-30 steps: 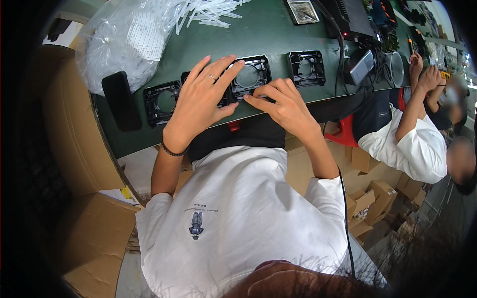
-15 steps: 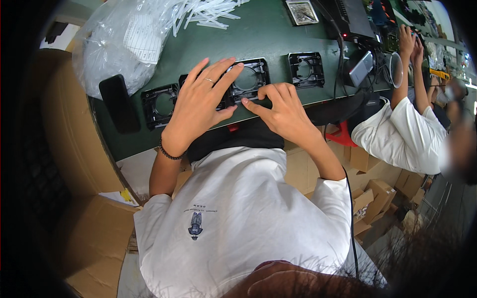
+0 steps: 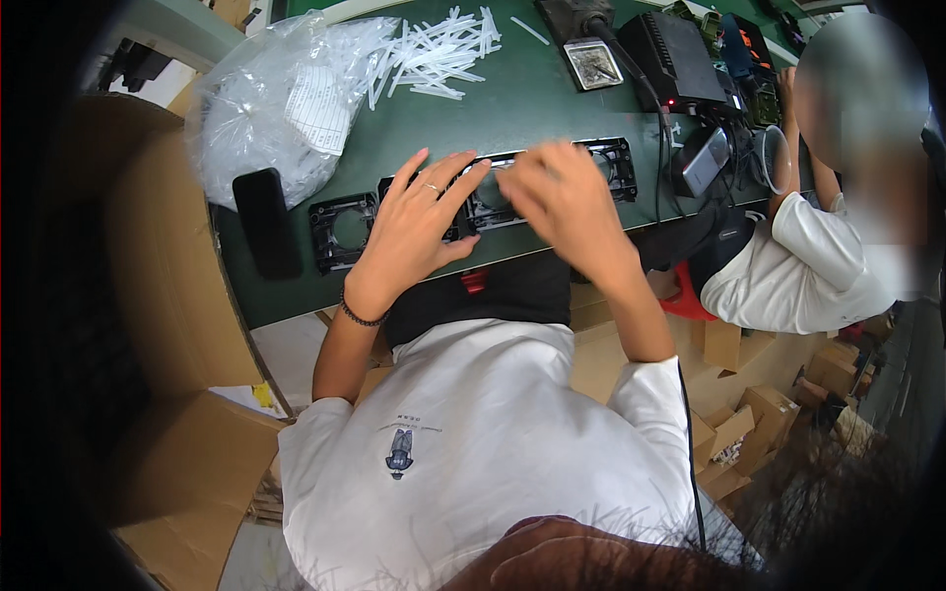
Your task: Using a soldering iron to join or repair black plastic electronic housings on a workshop assembly line.
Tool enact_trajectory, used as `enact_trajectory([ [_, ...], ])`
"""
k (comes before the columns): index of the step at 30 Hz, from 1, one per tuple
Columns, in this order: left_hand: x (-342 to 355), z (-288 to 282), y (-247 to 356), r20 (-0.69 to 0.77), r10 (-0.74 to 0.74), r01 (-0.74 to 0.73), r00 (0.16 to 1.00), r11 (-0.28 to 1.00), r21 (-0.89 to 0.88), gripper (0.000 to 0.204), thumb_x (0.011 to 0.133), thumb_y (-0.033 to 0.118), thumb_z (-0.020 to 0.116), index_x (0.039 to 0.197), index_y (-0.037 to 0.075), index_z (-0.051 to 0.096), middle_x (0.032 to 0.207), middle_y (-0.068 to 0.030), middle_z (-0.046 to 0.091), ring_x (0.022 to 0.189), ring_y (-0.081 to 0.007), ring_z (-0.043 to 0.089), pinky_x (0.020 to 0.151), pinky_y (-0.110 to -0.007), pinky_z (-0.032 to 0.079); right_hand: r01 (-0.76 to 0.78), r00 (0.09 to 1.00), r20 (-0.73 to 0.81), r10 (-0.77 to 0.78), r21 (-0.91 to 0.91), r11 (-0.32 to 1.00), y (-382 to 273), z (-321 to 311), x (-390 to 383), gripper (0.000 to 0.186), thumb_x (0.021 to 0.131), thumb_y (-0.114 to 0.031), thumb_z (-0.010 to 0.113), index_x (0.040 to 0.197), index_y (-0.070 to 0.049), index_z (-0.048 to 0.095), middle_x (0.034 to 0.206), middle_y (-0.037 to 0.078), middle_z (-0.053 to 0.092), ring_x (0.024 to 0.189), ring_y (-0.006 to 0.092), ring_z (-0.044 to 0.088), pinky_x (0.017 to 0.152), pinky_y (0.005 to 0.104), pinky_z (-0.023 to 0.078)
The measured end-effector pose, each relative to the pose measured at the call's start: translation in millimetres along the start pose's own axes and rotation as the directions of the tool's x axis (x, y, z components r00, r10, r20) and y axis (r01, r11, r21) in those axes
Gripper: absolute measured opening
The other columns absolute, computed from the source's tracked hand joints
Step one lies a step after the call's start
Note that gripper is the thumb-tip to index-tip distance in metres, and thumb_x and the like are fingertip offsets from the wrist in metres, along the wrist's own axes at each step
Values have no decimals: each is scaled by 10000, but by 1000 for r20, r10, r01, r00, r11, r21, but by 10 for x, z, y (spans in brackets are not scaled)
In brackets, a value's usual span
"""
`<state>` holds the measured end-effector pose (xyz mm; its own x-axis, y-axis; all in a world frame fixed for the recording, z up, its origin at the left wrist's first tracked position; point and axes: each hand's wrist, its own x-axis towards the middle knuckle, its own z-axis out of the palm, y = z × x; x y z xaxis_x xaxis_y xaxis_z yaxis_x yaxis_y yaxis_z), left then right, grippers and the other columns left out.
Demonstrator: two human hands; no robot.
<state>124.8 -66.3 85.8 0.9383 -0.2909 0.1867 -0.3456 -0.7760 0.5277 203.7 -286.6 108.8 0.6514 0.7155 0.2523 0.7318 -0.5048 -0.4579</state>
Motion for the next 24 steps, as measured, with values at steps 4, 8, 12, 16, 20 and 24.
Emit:
enact_trajectory([
  [4, -2, -4, 8, 18, -7, 6, 1000, 1000, 7, 829, 718, 191, 853, 1475, 115, 524, 1478, -102, 546, 1364, -274, 520, 1239, -493, 288, 7, 980, -199, -4, 17, 1000, 414, 284, 907, 212, 869, -37, 720, 1066, -40, 641, 965, 138, 704, 949, 357, 662, 807, 446, 518],
  [8, 1, -23, 8, 35, -8, 7, 999, 1000, 12, 839, 725, 200, 853, 1487, 122, 511, 1481, -107, 543, 1382, -278, 506, 1243, -495, 279, -84, 994, -59, 89, 81, 993, 590, 443, 1208, 212, 868, -16, 714, 1062, -23, 627, 924, 142, 731, 901, 377, 695, 764, 441, 542],
  [12, 1, -61, 74, 35, 2, -3, 999, 1000, 17, 888, 719, 202, 869, 1516, 126, 484, 1510, -124, 509, 1416, -306, 469, 1243, -503, 279, -143, 984, -64, 165, 262, 954, 602, 233, 902, 257, 887, -15, 716, 1133, -10, 641, 897, 122, 739, 826, 273, 721, 752, 365, 565],
  [16, 149, 18, 235, -4, 23, -23, 1000, 1000, -17, 949, 704, 205, 891, 1543, 126, 455, 1541, -143, 464, 1440, -363, 428, 1235, -517, 290, -153, 944, -195, 266, 455, 877, 550, -8, 363, 303, 900, -6, 721, 1201, -10, 692, 917, 93, 732, 833, 151, 700, 783, 285, 558],
  [20, 441, 260, 432, -83, 130, -134, 988, 990, -42, 940, 713, 224, 895, 1531, 77, 455, 1522, -150, 476, 1414, -389, 450, 1203, -525, 335, -142, 876, -318, 363, 549, 824, 492, -185, -165, 225, 877, 13, 733, 1101, 23, 727, 930, 86, 700, 839, 166, 701, 774, 289, 559],
  [24, 739, 560, 567, -138, 177, -190, 974, 979, -81, 900, 724, 221, 886, 1503, 46, 470, 1461, -164, 524, 1350, -390, 510, 1182, -519, 364, -121, 700, -311, 643, 836, 535, 404, -257, -565, 371, 872, 43, 772, 1205, 33, 608, 983, 110, 698, 884, 130, 692, 805, 259, 557],
])
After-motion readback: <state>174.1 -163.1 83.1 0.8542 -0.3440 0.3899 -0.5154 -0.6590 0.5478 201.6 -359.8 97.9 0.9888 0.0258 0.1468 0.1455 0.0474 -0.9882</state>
